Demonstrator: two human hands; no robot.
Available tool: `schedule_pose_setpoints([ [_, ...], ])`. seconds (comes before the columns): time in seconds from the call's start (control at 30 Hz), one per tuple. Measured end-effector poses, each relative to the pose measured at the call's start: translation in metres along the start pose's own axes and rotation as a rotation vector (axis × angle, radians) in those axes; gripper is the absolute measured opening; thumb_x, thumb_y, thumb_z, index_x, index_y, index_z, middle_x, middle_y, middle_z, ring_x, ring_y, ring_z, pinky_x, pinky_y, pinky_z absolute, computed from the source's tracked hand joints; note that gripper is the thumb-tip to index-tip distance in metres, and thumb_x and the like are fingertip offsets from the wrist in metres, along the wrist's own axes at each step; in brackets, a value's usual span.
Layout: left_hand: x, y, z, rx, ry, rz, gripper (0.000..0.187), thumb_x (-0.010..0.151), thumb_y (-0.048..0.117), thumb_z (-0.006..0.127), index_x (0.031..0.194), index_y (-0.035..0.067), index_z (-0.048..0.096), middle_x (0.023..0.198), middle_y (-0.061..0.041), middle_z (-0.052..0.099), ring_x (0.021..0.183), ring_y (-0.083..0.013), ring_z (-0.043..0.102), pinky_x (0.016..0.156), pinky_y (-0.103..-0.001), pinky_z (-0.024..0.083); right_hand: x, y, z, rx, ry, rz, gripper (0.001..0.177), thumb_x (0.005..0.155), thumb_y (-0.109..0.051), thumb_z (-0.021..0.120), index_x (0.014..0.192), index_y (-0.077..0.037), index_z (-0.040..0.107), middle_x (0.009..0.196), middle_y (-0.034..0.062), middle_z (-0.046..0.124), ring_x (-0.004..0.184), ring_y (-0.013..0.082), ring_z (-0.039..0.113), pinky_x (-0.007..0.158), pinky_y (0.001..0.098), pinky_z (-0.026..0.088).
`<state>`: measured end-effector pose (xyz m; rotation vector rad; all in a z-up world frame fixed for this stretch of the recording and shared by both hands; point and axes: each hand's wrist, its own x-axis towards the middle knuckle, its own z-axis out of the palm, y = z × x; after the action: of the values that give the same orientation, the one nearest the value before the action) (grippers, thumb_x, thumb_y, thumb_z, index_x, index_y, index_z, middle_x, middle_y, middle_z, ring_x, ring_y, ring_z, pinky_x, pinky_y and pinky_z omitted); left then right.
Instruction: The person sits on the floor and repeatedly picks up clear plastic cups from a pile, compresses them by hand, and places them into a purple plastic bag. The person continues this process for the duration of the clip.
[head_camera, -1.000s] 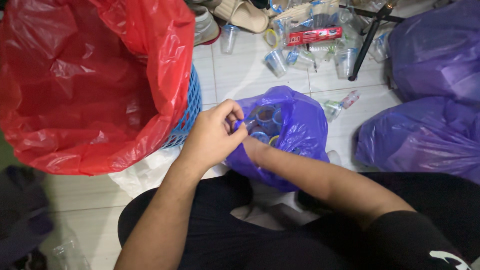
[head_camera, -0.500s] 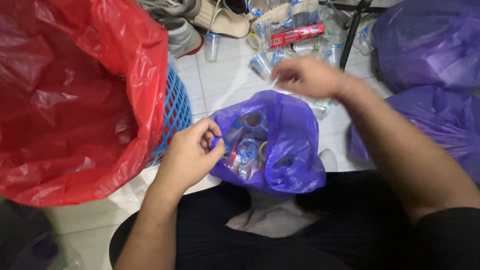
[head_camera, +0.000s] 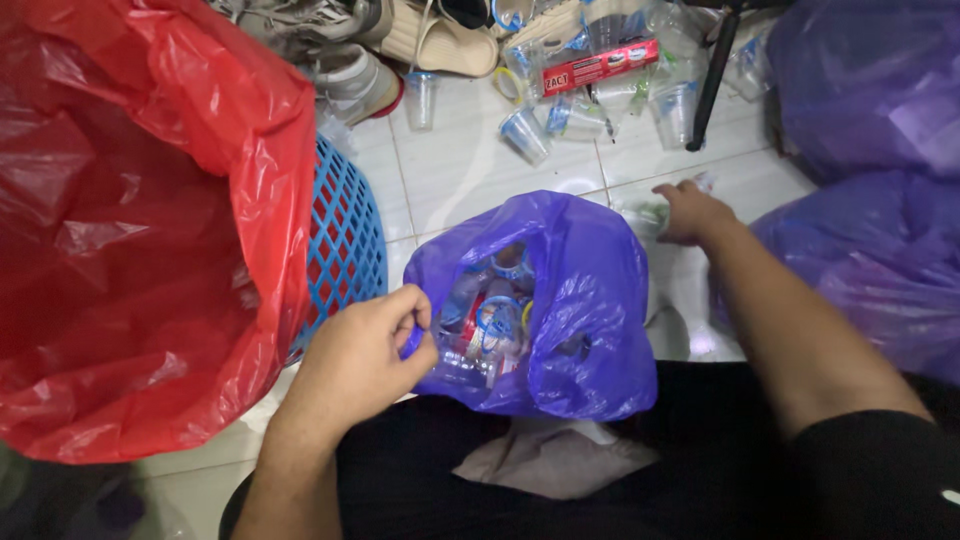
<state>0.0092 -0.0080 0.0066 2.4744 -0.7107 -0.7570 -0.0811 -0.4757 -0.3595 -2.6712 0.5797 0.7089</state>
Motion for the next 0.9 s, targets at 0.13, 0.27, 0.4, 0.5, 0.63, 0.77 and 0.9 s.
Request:
schedule_pose_setpoints([
  [0.13, 0.004, 0.0, -0.001, 0.033, -0.025, -0.02, 0.019, 0.076, 0.021, 0.073, 0.089, 0.012, 0.062, 0.058, -0.009, 0.057, 0.053, -0.0271, 0.06, 0.052, -0.041, 0.045, -0.001, 0.005, 0.026, -0.021, -0.007, -0.017, 0.098, 0.065, -0.033, 0.09, 0.152, -0.025, 0.043, 0.15, 0.0179, 0.047, 0.132, 0.0413, 0.055, 0.106, 0.0481, 0.051],
  [0.27, 0.007, -0.004, 0.0, 0.052, 0.006, 0.042, 0.02, 0.077, 0.023, 0.073, 0.088, 0.012, 0.063, 0.062, -0.01, 0.06, 0.058, -0.0304, 0.064, 0.053, -0.043, 0.047, -0.002, -0.001, 0.035, -0.017, -0.018, 0.002, 0.094, 0.071, -0.029, 0.086, 0.154, -0.021, 0.043, 0.149, 0.0207, 0.049, 0.13, 0.0417, 0.057, 0.105, 0.0481, 0.052],
  [0.4, 0.006, -0.007, -0.001, 0.074, 0.022, 0.046, 0.02, 0.078, 0.025, 0.073, 0.088, 0.012, 0.062, 0.064, -0.01, 0.062, 0.061, -0.0321, 0.065, 0.055, -0.045, 0.048, -0.001, -0.007, 0.029, -0.045, -0.055, 0.057, 0.095, 0.071, -0.034, 0.089, 0.152, -0.017, 0.043, 0.149, 0.0201, 0.049, 0.133, 0.0403, 0.055, 0.107, 0.0469, 0.05],
  [0.5, 0.003, -0.008, 0.0, 0.048, 0.061, 0.101, 0.021, 0.078, 0.025, 0.073, 0.089, 0.011, 0.063, 0.065, -0.011, 0.063, 0.062, -0.0325, 0.065, 0.056, -0.045, 0.048, 0.003, -0.007, 0.022, -0.047, -0.02, 0.07, 0.095, 0.071, -0.039, 0.089, 0.15, -0.012, 0.045, 0.149, 0.0223, 0.049, 0.134, 0.0412, 0.054, 0.108, 0.0475, 0.049],
  [0.63, -0.001, -0.011, 0.001, 0.002, 0.19, 0.208, 0.022, 0.078, 0.024, 0.075, 0.087, 0.009, 0.063, 0.075, -0.01, 0.066, 0.071, -0.0321, 0.066, 0.061, -0.044, 0.05, 0.004, -0.004, -0.003, 0.054, 0.206, 0.026, 0.096, 0.069, -0.042, 0.089, 0.148, -0.005, 0.049, 0.144, 0.0304, 0.05, 0.127, 0.0459, 0.055, 0.107, 0.0486, 0.048],
  [0.77, -0.006, -0.016, 0.004, -0.024, 0.362, 0.353, 0.02, 0.081, 0.021, 0.077, 0.091, 0.008, 0.065, 0.087, -0.011, 0.065, 0.084, -0.0306, 0.065, 0.073, -0.042, 0.052, -0.003, -0.025, -0.067, 0.14, 0.507, -0.165, 0.091, 0.073, -0.043, 0.09, 0.146, -0.002, 0.053, 0.137, 0.0292, 0.054, 0.127, 0.0462, 0.056, 0.11, 0.0469, 0.049],
  [0.9, -0.009, -0.018, 0.013, -0.016, 0.541, 0.489, 0.022, 0.084, 0.018, 0.077, 0.101, 0.007, 0.066, 0.104, -0.012, 0.063, 0.104, -0.0332, 0.062, 0.089, -0.043, 0.051, -0.046, -0.084, -0.15, 0.421, 0.617, -0.368, 0.086, 0.074, -0.03, 0.089, 0.148, -0.006, 0.052, 0.142, 0.0252, 0.048, 0.126, 0.0385, 0.057, 0.103, 0.0442, 0.053],
])
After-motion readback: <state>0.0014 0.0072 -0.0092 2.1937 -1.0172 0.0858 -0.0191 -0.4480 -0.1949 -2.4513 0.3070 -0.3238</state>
